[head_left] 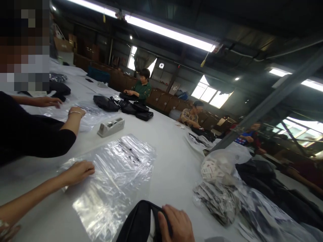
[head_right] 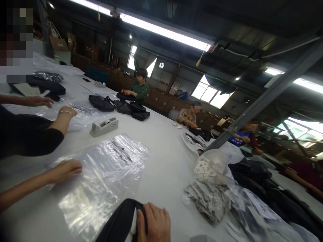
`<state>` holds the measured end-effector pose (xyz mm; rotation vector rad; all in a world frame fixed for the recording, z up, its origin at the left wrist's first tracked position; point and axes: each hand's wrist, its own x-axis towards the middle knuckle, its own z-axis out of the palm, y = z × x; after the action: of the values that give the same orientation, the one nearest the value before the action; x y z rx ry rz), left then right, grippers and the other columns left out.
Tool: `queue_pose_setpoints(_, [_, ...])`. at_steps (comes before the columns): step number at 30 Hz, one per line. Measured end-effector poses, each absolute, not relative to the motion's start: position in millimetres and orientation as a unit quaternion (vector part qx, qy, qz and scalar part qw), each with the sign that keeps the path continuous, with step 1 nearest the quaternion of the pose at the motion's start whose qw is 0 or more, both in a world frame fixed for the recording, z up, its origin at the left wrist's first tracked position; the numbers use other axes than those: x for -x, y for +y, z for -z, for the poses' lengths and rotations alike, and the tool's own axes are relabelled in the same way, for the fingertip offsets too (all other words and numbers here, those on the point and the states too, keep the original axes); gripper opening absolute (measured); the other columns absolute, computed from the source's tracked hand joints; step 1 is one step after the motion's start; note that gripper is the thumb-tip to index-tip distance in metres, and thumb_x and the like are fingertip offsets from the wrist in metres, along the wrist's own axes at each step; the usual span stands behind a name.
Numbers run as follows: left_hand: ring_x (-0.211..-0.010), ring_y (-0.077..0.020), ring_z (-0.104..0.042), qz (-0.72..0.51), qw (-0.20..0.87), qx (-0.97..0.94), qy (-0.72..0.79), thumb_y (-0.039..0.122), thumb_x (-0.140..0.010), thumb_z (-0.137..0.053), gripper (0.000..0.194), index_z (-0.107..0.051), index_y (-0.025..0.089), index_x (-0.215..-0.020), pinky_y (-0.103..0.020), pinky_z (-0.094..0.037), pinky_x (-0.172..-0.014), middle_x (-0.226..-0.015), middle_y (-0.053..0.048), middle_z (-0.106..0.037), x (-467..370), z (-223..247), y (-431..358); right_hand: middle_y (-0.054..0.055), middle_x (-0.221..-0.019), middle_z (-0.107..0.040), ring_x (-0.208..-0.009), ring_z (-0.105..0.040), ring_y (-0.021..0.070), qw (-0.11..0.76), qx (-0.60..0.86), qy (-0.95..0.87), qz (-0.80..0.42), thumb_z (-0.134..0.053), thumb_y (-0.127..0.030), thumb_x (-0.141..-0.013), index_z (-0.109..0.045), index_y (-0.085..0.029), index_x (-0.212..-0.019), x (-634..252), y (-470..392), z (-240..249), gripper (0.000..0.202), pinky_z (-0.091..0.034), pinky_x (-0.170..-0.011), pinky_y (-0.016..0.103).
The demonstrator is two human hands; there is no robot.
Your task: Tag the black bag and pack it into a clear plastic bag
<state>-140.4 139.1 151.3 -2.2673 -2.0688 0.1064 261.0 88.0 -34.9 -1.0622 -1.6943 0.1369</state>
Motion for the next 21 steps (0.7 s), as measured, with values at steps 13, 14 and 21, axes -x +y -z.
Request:
queue_pose_setpoints(13, [-0.059, -0.0180, -0.054, 0.005, 0.063, 0.785, -0.616, 0.036, -0.090, -0.042, 0.036, -0.052, 0.020, -0.058, -0.029, -0.033, -0.057, -0.061, -0.002, -0.061, 30, -188, 186, 0.004, -0.068, -0.058, -0.060, -0.055, 0.0207, 0.484, 0.386, -0.777, 0.114, -0.066, -0.007, -0.074, -0.061, -0.013, -0.098, -107, 143, -59, 0.025, -0.043, -0.054, 0.031])
queue_pose_setpoints(14, [-0.063, -0.0185, -0.055, 0.019, 0.067, 0.787, -0.614, 0.035, -0.090, -0.044, 0.033, -0.054, 0.020, -0.062, -0.029, -0.035, -0.060, -0.065, -0.002, -0.062, 27, -191, 184, 0.003, -0.065, -0.057, -0.058, -0.054, 0.0197, 0.476, 0.380, -0.785, 0.116, -0.062, -0.001, -0.074, -0.062, -0.014, -0.090, -110, 148, -56, 0.021, -0.041, -0.053, 0.030])
queue_pose_setpoints(21, [-0.060, -0.0154, -0.051, 0.209, 0.145, 0.786, -0.563, 0.032, -0.096, -0.037, 0.041, -0.053, 0.020, -0.060, -0.029, -0.041, -0.064, -0.060, -0.003, -0.053, 21, -147, 105, 0.004, -0.079, -0.063, -0.072, -0.061, 0.0172, 0.480, 0.456, -0.728, -0.178, -0.056, -0.012, -0.083, -0.067, -0.021, -0.072, -148, 166, -61, 0.018, -0.041, -0.063, 0.026])
